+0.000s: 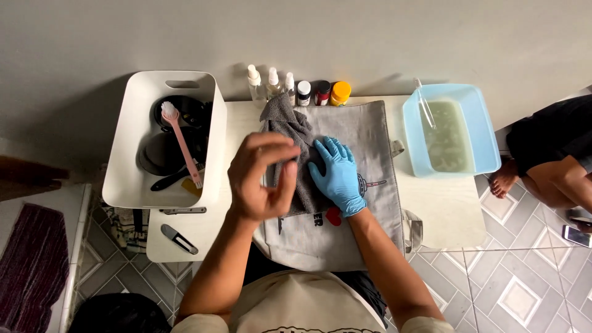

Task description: A person is cleaning a grey tote bag with a printed design by scrubbing it with a cloth and cleaning solution.

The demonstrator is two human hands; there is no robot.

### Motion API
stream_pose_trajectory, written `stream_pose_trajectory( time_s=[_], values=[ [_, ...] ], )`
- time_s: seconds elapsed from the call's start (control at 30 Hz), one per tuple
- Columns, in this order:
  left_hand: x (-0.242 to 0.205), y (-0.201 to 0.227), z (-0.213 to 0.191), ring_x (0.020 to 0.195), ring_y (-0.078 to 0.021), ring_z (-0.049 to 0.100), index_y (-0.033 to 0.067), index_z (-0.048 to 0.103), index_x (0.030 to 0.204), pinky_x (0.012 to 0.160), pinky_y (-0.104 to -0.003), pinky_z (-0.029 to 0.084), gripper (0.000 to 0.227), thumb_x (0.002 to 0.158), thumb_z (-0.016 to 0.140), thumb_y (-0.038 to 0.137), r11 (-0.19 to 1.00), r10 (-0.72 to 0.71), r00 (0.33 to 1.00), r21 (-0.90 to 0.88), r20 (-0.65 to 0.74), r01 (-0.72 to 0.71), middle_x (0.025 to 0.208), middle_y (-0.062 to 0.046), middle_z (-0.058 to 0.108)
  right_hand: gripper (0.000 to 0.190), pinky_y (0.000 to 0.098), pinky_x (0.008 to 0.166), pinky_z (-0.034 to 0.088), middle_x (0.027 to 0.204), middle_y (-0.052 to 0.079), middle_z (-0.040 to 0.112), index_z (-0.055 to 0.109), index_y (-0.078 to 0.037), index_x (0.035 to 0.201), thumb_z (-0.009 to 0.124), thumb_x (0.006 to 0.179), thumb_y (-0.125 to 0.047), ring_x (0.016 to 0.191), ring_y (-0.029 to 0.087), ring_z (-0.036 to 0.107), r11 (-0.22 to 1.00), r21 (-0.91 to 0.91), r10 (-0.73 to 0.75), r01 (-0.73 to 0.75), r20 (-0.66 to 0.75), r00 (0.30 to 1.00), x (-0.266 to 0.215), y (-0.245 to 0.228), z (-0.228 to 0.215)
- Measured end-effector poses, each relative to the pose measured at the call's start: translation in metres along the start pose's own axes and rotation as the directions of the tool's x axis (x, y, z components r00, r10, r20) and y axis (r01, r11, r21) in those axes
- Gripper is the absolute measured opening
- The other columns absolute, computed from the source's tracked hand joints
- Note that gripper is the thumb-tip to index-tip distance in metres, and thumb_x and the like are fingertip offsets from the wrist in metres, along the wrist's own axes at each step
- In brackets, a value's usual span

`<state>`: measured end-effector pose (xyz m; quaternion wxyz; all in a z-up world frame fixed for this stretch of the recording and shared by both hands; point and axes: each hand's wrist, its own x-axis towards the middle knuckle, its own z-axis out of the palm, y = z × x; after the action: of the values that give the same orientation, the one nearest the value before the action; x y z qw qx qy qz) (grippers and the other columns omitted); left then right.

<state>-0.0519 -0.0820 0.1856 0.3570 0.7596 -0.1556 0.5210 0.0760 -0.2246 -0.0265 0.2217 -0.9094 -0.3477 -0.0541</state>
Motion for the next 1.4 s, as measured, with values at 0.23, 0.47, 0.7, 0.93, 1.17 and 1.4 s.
stream_pose_trajectory(
  time_s=[0.23,0.47,0.7,0.93,1.17,1.4],
  values=[
    [-0.069,-0.072,0.002,0.113,-0.0431,0.057,0.0032,0.057,0.124,0.094,-0.058,0.044,0.029,0.095,0.058,0.005,0.855,-0.470,0.881,0.276,0.056,0.439,0.117,-0.017,0.055,0.066,0.0507,0.117,0.038,0.144,0.010,0.060,0.059,-0.022,0.144,0.069,0.084,-0.048,0.137,0.032,0.052,1.000,-0.002,-0.001,0.001,-0.019,1.000,-0.003,-0.005,-0.002],
    [-0.113,-0.130,0.014,0.125,-0.0426,0.052,0.0087,0.050,0.133,0.100,-0.063,0.043,0.033,0.100,0.052,0.010,0.609,-0.756,0.652,0.422,0.053,0.671,0.132,-0.014,0.049,0.068,0.0502,0.119,0.035,0.147,0.010,0.057,0.057,-0.024,0.146,0.069,0.083,-0.047,0.139,0.032,0.051,0.998,0.020,0.066,-0.066,0.001,0.998,0.001,-0.011,-0.005],
    [-0.128,-0.141,0.017,0.132,-0.0377,0.052,0.0104,0.043,0.146,0.106,-0.056,0.041,0.039,0.109,0.034,0.015,0.624,-0.758,0.632,0.459,0.160,0.632,0.138,-0.015,0.053,0.083,0.0626,0.115,0.033,0.158,0.021,0.040,0.047,-0.024,0.153,0.074,0.077,-0.045,0.144,0.049,0.038,0.988,0.079,-0.137,0.135,0.021,0.990,0.024,-0.070,-0.014],
    [-0.129,-0.144,0.018,0.131,-0.0392,0.052,0.0084,0.037,0.149,0.105,-0.057,0.043,0.042,0.107,0.029,0.008,0.598,-0.774,0.613,0.502,0.159,0.625,0.137,-0.022,0.056,0.074,0.0480,0.081,0.057,0.119,0.005,0.058,0.050,-0.036,0.150,0.068,0.078,-0.029,0.106,0.034,0.062,0.988,-0.060,-0.128,0.140,0.162,0.978,0.062,-0.048,0.019],
    [-0.132,-0.151,0.020,0.125,-0.0288,0.056,0.0109,0.050,0.141,0.100,-0.046,0.046,0.036,0.106,0.043,0.010,0.502,-0.816,0.562,0.644,0.132,0.578,0.131,-0.011,0.059,0.056,0.0503,0.078,0.062,0.115,0.007,0.060,0.067,-0.034,0.133,0.070,0.077,-0.031,0.104,0.036,0.065,0.971,-0.187,0.170,-0.147,0.117,0.978,0.049,0.020,-0.037],
    [-0.145,-0.162,0.028,0.120,-0.0243,0.057,0.0166,0.058,0.136,0.097,-0.043,0.046,0.034,0.103,0.050,0.010,0.451,-0.824,0.564,0.661,0.051,0.600,0.123,-0.004,0.061,0.059,0.0471,0.072,0.060,0.108,0.009,0.057,0.068,-0.025,0.136,0.067,0.077,-0.029,0.100,0.034,0.061,0.894,-0.357,0.299,-0.270,0.029,0.954,0.038,0.060,-0.059]
  ],
)
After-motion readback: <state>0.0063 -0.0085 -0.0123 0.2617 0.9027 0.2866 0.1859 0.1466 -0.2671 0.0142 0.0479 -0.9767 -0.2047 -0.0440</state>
